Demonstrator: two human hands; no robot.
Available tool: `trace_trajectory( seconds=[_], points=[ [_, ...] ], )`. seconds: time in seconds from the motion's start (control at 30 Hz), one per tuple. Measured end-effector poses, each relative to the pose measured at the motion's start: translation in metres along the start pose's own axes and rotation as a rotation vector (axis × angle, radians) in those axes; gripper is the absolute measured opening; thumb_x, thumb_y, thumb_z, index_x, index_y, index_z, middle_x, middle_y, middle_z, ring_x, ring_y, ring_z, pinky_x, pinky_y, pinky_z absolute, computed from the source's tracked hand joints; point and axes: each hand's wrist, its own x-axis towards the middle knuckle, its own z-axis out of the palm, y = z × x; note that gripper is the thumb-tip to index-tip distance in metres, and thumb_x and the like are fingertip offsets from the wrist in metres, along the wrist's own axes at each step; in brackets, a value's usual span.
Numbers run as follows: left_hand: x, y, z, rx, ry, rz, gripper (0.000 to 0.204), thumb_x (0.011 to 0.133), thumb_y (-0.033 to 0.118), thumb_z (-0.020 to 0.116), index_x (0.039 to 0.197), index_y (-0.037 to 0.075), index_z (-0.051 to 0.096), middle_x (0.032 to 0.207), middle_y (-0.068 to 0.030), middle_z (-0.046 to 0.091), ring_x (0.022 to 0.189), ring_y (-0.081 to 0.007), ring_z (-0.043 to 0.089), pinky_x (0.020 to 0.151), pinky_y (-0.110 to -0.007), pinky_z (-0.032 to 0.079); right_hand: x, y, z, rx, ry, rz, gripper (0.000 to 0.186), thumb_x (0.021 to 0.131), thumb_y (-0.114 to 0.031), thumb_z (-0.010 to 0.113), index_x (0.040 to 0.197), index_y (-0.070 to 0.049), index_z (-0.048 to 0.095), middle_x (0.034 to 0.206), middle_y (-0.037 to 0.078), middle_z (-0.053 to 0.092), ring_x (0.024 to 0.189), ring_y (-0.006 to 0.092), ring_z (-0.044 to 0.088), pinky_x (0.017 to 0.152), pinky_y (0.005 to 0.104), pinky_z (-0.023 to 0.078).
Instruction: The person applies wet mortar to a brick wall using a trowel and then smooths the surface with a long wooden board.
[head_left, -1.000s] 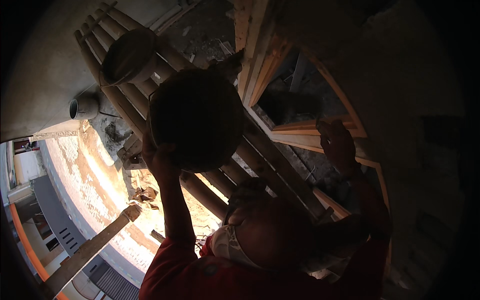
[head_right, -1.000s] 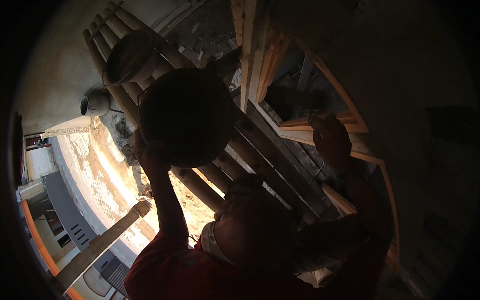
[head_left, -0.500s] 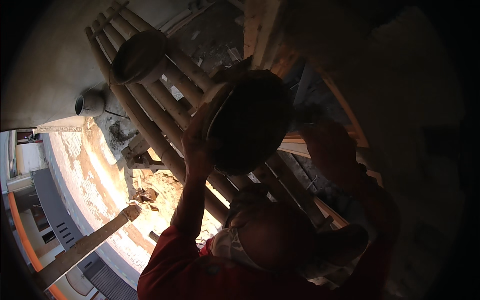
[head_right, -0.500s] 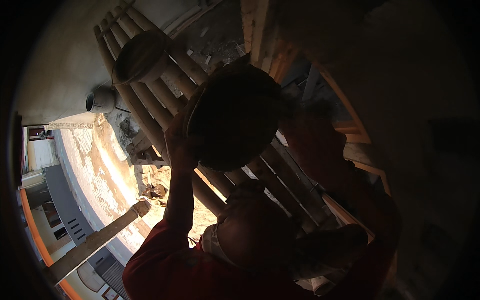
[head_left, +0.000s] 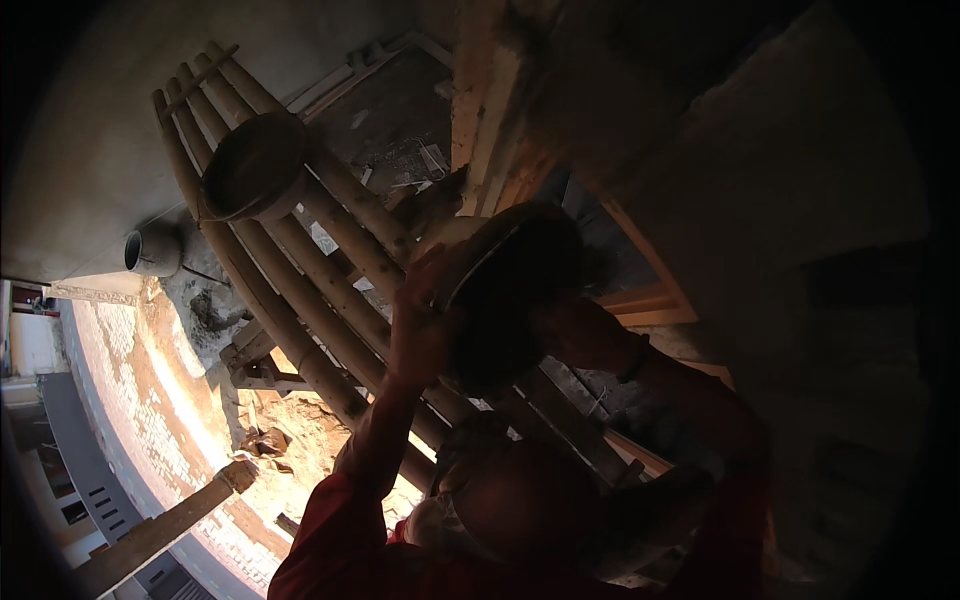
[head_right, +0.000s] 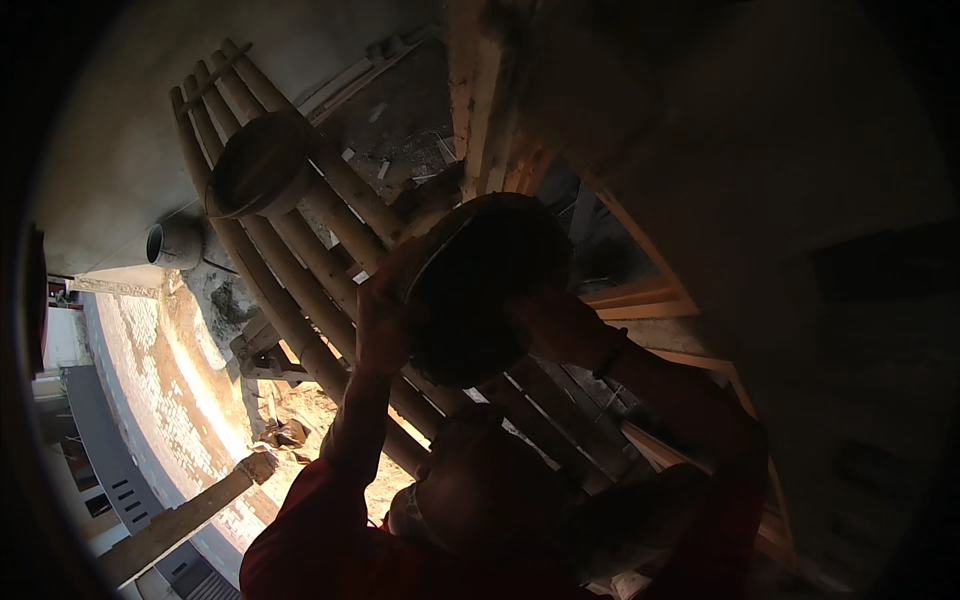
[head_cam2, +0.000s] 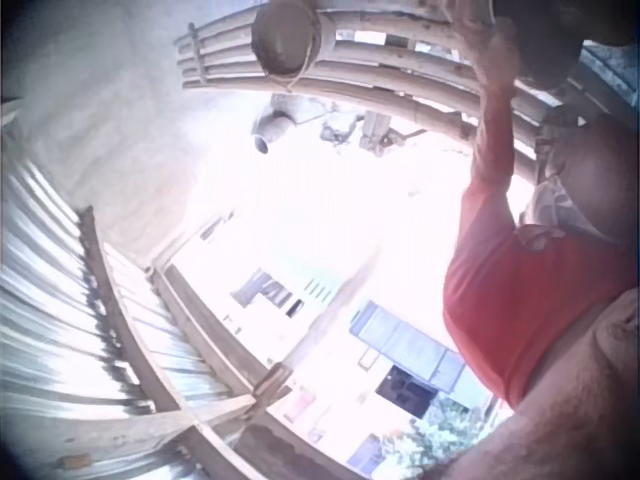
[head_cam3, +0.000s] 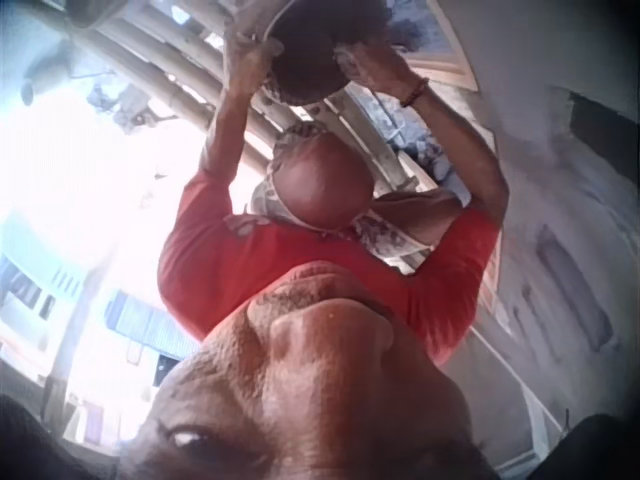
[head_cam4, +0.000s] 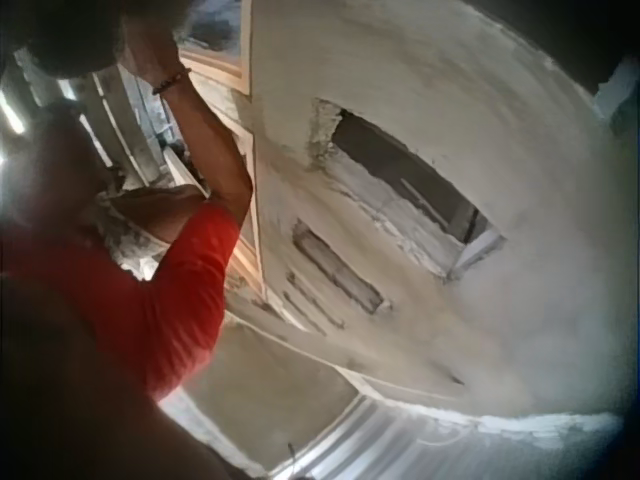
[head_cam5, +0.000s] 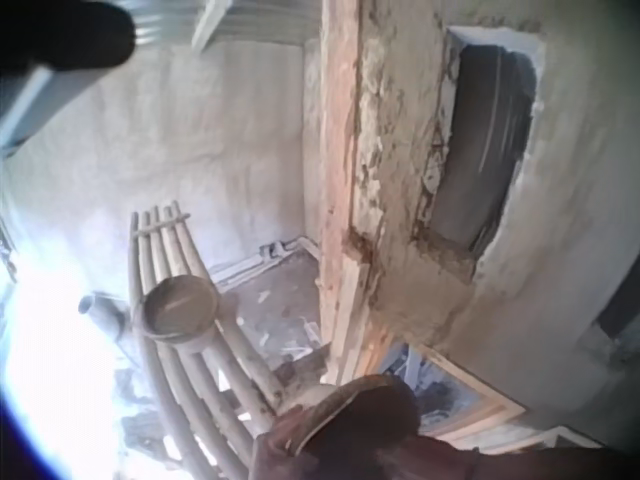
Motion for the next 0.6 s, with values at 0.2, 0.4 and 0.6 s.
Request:
trace_trajectory(
  seconds=[0.2,0.4,0.6],
  points=[
    [0.003,-0.004,0.02,0.022,0.008,0.134,0.068,0.064,-0.004,0.054,0.131,0.008,0.057,0.125,-0.018,0.06,0.125,-0.0308,0.051,0.105,-0.037,0.04,-0.017,-0.003,0.023,0.665,0.006,0.274,0.029,0.087,-0.007,0.066,0.115,-0.001,0.06,0.095,0.009,0.067,0.08,0.014,0.065,0.068,0.028,0.054],
    [0.004,0.012,0.002,-0.447,0.122,-0.052,0.066,0.062,-0.006,0.052,0.128,-0.001,0.056,0.112,-0.0114,0.066,0.105,-0.0217,0.062,0.093,-0.031,0.048,-0.023,-0.015,-0.004,0.85,0.043,0.441,0.028,0.089,-0.006,0.063,0.117,0.0,0.06,0.081,0.003,0.063,0.066,0.006,0.058,0.057,0.0231,0.05],
    [0.004,0.002,-0.02,-0.551,0.223,0.01,0.06,0.063,-0.004,0.054,0.123,-0.004,0.056,0.106,-0.0095,0.066,0.095,-0.0163,0.064,0.086,-0.029,0.052,-0.03,-0.015,-0.062,0.804,0.141,0.459,0.034,0.089,-0.015,0.065,0.12,-0.002,0.058,0.078,0.002,0.063,0.065,0.004,0.056,0.058,0.0242,0.049]
  ],
)
